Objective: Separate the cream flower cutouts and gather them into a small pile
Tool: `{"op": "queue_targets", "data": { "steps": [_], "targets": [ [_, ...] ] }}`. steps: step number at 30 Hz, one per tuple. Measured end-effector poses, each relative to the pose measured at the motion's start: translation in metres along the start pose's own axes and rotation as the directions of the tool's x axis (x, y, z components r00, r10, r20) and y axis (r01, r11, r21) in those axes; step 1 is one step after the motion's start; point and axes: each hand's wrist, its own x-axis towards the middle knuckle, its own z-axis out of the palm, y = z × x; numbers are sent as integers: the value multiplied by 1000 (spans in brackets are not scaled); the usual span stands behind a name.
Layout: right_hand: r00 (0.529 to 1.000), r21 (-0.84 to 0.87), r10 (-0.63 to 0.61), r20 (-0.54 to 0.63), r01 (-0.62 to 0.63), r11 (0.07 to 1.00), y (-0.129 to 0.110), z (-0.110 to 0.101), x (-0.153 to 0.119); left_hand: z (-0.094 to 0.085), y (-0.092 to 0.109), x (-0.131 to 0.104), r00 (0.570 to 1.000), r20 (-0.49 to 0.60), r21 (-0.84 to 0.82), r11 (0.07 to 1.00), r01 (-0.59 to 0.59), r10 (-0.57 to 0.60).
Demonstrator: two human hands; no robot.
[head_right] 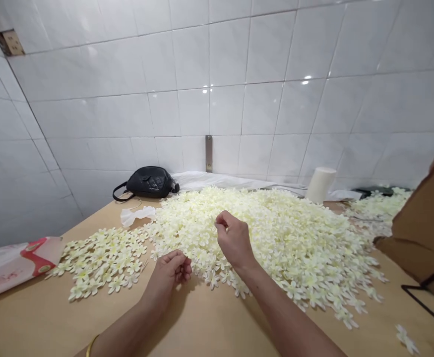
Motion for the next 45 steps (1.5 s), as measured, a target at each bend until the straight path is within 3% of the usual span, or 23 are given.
{"op": "queue_targets", "data": {
  "steps": [8,13,15,17,18,19,21,23,24,26,29,33,36,42,45],
  "targets": [
    [966,-302,-217,138,250,920,1,32,34,-1,4,2,999,40,5,1000,30,-31],
    [956,-319,-220,195,274,907,-4,24,24,-4,3,4,995,76,-40,997,64,-60],
    [977,-229,-157,142,186,955,-12,15,9,-4,4,3,994,107,-16,1000,11,-9],
    [992,-16,12,127,-10,1000,-20,7,-10,-3,6,-1,985,146,25,995,-97,93],
    [976,104,118,183,-139,985,-23,4,-19,-3,7,-3,975,170,47,987,-155,145],
    [940,211,216,262,-274,938,-26,1,-28,-2,8,-5,963,195,63,977,-204,189],
    [824,359,325,464,-510,782,-30,-1,-42,0,9,-9,942,236,83,961,-264,238],
    [734,441,324,596,-637,632,-31,-1,-51,1,8,-12,930,262,104,950,-293,258],
    [723,470,319,612,-658,589,-31,-1,-54,1,7,-13,927,266,112,947,-300,263],
    [753,521,326,572,-640,565,-30,1,-57,1,5,-12,930,272,113,952,-285,246],
    [806,564,344,483,-586,582,-28,3,-59,0,1,-9,955,275,31,992,-126,113],
    [815,559,299,497,-564,608,-28,4,-63,0,-1,-6,954,295,-104,991,88,-54],
    [815,547,287,503,-557,625,-31,3,-65,0,0,-7,942,331,-86,993,77,-45],
    [814,486,330,478,-558,672,-26,7,-66,1,-1,-9,960,280,12,1000,-29,25],
    [863,415,362,352,-491,766,-25,8,-68,3,-1,-10,965,262,-10,1000,-8,10]
  ]
}}
